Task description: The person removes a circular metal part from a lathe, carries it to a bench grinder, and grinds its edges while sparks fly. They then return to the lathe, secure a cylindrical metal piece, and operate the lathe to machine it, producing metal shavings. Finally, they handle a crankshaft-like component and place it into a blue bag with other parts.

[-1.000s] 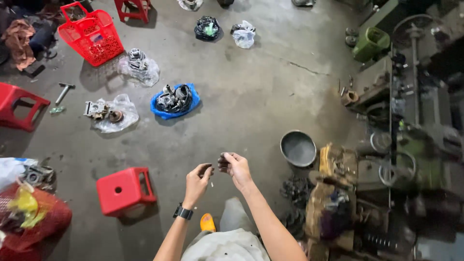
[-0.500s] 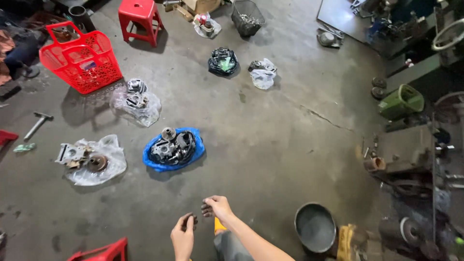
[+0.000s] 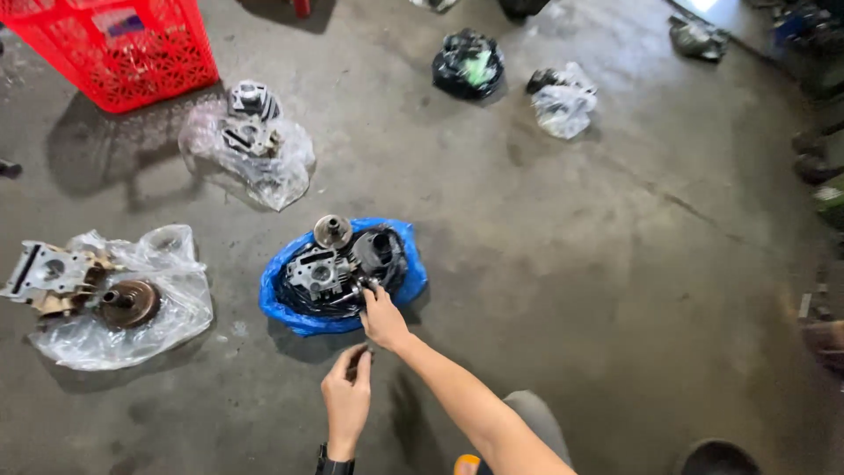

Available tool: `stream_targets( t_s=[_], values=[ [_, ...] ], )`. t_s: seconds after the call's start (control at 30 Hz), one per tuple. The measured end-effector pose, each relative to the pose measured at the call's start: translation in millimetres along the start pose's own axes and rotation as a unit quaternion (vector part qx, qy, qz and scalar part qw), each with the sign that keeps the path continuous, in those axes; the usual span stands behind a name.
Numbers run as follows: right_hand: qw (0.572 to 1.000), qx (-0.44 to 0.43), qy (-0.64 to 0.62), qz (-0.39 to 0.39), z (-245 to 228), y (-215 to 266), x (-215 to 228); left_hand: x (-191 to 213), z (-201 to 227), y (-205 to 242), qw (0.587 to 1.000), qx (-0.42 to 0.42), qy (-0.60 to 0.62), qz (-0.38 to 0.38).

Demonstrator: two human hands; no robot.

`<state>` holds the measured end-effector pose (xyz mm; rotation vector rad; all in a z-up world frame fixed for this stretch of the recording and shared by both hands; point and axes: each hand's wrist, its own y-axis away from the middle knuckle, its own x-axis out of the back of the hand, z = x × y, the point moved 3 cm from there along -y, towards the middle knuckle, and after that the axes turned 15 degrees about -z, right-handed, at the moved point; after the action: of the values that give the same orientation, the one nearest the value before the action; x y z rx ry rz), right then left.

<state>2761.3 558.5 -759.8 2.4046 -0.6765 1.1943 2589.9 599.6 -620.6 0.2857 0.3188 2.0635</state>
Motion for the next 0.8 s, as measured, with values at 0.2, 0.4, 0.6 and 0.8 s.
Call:
stream_targets(
  t_s=[0.2, 0.4, 0.6, 0.8],
  values=[
    [0.997, -0.037, 0.059, 0.024, 43, -26, -90, 19, -17, -28, 0.994, -0.082, -0.071, 0.002],
    [0.987, -0.118, 0.113, -0.010, 122, 42, -151, 33, 12, -23, 0.979, -0.156, -0.124, -0.051],
    [0.981, -0.035, -0.026, 0.190, 86, 14, -75, 62, 10, -27, 0.987, -0.105, -0.114, 0.029],
    [0.972, -0.190, -0.032, 0.136, 95, -76, -78, 60, 8, -23, 0.991, -0.058, -0.111, 0.038]
  ],
)
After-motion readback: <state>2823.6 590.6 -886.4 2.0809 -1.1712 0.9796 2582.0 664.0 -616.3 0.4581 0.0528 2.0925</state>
